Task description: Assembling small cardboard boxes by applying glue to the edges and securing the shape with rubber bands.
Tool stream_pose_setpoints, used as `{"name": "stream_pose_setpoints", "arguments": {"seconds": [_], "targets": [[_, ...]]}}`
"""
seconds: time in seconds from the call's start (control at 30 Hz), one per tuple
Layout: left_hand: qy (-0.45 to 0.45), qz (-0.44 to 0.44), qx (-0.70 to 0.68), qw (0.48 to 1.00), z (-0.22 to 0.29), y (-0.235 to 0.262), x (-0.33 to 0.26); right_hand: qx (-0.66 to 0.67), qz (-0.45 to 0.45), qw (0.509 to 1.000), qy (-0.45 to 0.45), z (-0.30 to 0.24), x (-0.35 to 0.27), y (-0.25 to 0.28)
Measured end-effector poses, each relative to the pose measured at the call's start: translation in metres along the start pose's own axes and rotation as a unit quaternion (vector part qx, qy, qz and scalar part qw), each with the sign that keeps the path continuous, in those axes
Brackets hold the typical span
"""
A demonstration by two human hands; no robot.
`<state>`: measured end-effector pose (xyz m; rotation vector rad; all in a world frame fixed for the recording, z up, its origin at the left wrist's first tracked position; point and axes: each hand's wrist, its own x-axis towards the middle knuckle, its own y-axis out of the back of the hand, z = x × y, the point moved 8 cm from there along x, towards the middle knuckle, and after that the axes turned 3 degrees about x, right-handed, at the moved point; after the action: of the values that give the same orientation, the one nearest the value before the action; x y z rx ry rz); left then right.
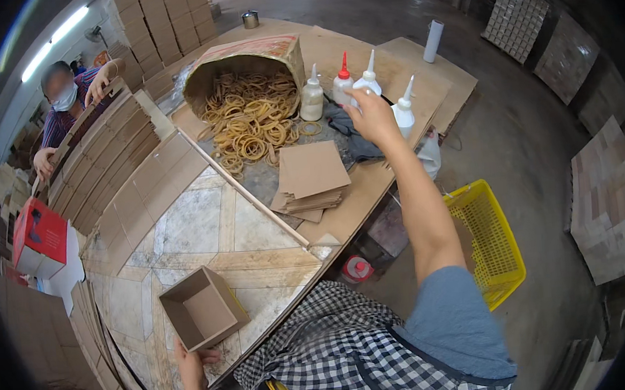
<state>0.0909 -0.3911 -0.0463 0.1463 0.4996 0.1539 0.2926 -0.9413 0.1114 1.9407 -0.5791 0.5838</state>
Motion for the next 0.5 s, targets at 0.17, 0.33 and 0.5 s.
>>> {"name": "stream_pose_setpoints", "arguments": {"seconds": [0.17,0.33,0.5], "targets": [[-0.194,0.123,0.041,0.972,0.040,0.027,-0.026,0.049,-0.059,0.989,-0.124,0.040,-0.057,-0.033],[-0.287,0.112,0.258,0.916,0.074,-0.010,-0.041,0.166,-0.110,0.970,-0.141,0.032,-0.031,-0.081],[-0.297,0.167,0.274,0.900,0.077,-0.027,-0.052,0.019,-0.262,0.943,-0.203,0.072,0.013,-0.168]]}}
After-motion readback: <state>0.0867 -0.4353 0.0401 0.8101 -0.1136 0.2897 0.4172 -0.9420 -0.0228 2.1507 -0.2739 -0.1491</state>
